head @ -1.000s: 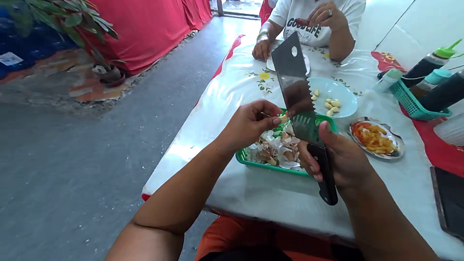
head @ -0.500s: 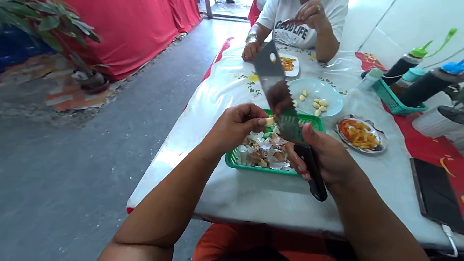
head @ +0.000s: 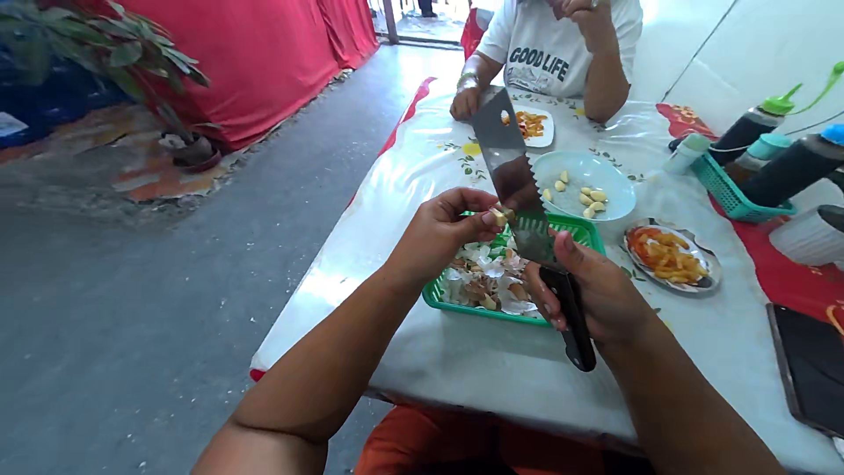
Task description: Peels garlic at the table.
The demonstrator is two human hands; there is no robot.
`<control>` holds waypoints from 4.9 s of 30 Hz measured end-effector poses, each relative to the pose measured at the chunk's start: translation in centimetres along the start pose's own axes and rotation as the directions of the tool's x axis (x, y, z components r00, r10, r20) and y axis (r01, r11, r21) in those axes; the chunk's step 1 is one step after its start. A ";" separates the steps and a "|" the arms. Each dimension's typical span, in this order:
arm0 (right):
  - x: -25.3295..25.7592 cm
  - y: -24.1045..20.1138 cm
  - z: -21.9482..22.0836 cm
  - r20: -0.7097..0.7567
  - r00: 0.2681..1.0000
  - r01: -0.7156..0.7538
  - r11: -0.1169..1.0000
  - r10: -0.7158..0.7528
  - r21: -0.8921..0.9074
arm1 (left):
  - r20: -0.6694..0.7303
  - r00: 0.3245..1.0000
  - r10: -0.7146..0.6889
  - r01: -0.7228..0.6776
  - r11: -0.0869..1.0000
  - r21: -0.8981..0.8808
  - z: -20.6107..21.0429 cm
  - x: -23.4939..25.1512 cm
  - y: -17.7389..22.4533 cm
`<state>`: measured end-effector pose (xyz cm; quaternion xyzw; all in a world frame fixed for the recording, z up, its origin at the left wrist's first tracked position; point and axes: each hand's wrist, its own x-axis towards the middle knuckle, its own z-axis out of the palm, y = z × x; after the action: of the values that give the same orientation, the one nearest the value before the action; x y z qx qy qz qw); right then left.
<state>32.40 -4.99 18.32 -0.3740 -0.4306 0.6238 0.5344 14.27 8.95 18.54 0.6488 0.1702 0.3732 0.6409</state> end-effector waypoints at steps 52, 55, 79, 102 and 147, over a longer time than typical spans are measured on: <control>0.3 0.1 -0.4 -0.018 1.000 -0.023 0.999 0.024 0.043 | -0.011 0.997 0.080 -0.079 0.997 0.010 -0.4 0.1 -0.3; 0.2 0.3 -0.4 -0.046 0.998 -0.034 0.995 0.039 0.097 | 0.039 0.993 0.110 -0.110 0.994 0.005 -0.7 -0.2 -0.7; 0.0 0.4 -1.0 0.109 0.994 0.021 0.996 -0.030 0.082 | 0.046 0.995 0.090 -0.090 0.996 0.007 -0.5 -0.1 -0.6; 1.3 1.0 1.8 -0.209 0.978 -0.012 0.995 -0.009 -0.098 | -0.122 0.988 -0.098 0.099 0.995 0.002 1.0 0.4 -0.3; 0.3 0.6 0.2 0.031 0.996 0.090 0.980 -0.086 -0.178 | -0.015 0.969 -0.247 0.222 0.893 -0.392 0.7 0.3 0.2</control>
<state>32.00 -4.77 17.79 -0.3940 -0.5072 0.5627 0.5206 14.91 8.67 18.89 0.4717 0.1908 0.3402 0.7908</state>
